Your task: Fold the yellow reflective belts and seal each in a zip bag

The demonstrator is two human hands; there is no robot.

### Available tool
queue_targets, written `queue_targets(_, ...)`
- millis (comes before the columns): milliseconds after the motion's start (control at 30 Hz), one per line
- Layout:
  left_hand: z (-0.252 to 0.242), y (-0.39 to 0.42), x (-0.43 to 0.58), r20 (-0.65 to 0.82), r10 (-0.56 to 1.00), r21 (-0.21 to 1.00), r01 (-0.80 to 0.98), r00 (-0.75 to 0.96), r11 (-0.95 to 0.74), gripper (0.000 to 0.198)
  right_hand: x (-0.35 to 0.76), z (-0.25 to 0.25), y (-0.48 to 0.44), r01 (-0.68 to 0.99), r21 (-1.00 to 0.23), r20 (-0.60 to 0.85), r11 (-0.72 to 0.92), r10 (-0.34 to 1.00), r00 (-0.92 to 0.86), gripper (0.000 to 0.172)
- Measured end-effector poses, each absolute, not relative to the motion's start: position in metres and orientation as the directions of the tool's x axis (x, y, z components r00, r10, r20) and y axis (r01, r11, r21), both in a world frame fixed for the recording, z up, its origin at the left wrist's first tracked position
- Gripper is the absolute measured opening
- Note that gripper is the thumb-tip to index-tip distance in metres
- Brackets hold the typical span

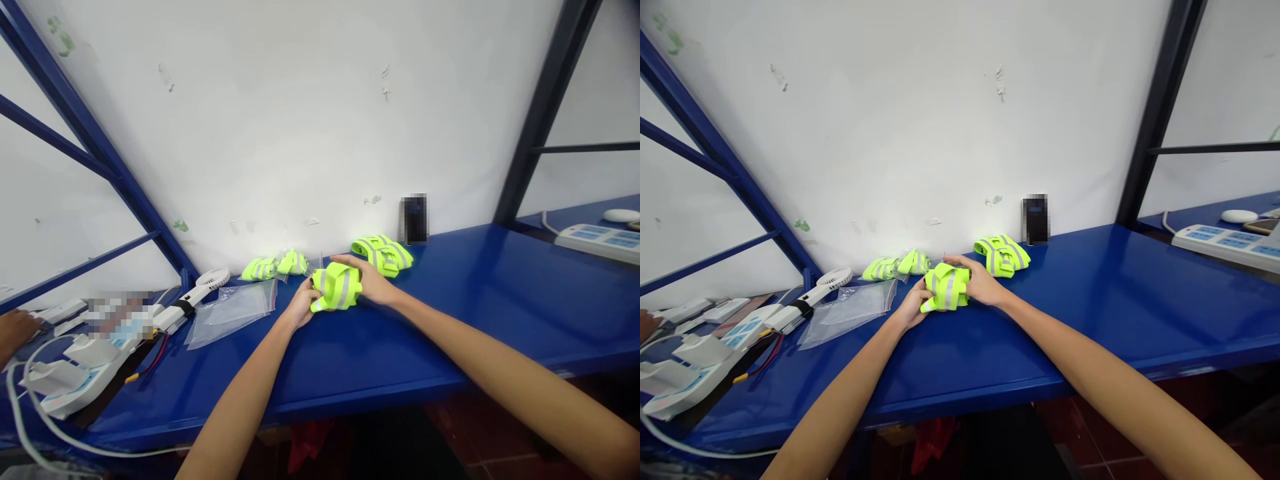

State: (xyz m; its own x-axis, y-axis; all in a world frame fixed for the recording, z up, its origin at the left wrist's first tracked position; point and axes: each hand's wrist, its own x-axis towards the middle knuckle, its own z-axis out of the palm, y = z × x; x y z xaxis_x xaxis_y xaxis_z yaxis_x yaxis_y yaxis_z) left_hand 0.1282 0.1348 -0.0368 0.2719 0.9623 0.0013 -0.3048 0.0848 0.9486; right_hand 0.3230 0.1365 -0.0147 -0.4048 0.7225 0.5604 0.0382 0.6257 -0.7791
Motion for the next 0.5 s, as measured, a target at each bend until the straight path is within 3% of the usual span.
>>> queue_targets(100, -0.036, 0.134, 0.129, -0.011, 0.962, 0.964, -0.251, 0.274, 0.083, 0.067, 0.324, -0.014, 0.139, 0.022, -0.790, 0.549, 0.613, 0.723, -0.420, 0.042)
queue_targets(300, -0.041, 0.135, 0.128, -0.042, 0.954, 0.971, -0.212, 0.296, 0.109, 0.075, 0.321, -0.027, 0.146, -0.030, -0.871, 0.468, 0.490, 0.810, -0.355, 0.027)
queue_targets(500, -0.045, 0.136, 0.128, -0.025, 0.946, 0.970, -0.223, 0.324, 0.102, 0.074, 0.315, -0.035, 0.148, -0.183, -0.952, 0.290, 0.247, 0.918, -0.270, 0.028)
